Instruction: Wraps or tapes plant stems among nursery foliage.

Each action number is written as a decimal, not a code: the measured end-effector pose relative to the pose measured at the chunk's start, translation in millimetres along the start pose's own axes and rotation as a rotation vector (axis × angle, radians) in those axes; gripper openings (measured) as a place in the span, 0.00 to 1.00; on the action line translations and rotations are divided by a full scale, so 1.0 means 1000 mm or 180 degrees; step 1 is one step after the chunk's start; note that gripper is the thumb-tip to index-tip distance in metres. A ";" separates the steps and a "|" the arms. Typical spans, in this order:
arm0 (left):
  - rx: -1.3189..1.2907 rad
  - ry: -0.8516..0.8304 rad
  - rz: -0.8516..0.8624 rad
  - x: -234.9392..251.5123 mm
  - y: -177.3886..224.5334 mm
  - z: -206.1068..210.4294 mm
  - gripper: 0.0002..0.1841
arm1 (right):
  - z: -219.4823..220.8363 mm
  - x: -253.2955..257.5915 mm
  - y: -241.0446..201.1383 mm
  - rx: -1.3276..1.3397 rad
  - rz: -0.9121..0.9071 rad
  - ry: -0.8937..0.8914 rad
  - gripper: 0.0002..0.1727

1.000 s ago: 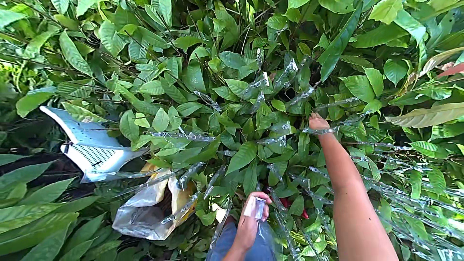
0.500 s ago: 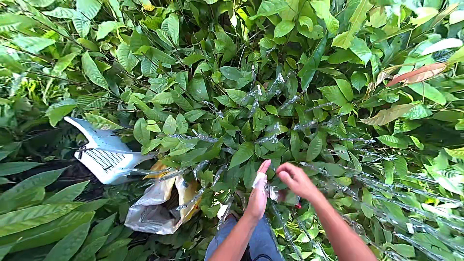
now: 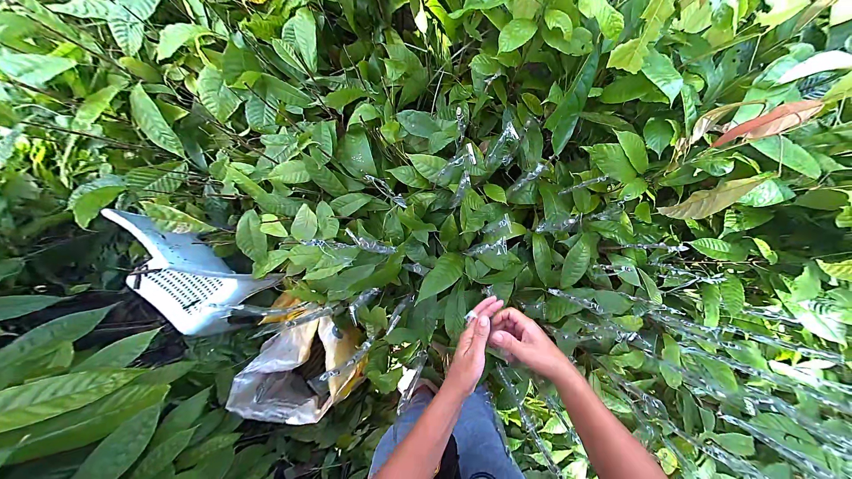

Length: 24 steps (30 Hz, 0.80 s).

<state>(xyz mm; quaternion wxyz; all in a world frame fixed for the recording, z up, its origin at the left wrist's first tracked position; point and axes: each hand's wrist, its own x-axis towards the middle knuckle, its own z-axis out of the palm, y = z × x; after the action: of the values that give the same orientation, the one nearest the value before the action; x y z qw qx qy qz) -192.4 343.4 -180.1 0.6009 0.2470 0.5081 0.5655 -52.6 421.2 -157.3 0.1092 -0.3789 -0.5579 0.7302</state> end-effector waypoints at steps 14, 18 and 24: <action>-0.0117 0.1003 0.0146 0.007 0.002 0.004 0.10 | -0.011 -0.012 -0.004 -0.1303 -0.0228 0.0596 0.19; -0.0114 0.0985 0.0293 0.010 -0.002 0.004 0.14 | -0.036 -0.013 -0.020 -0.1510 -0.0399 0.0434 0.14; -0.0023 0.1138 0.0312 0.010 -0.001 -0.009 0.13 | -0.155 -0.015 -0.105 -0.4014 0.0146 0.1922 0.15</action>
<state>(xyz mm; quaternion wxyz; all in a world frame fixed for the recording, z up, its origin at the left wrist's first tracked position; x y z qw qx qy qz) -201.3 350.3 -187.9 0.4737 0.1649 0.5921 0.6307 34.3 563.1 -71.1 0.0032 -0.5681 -0.8123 0.1319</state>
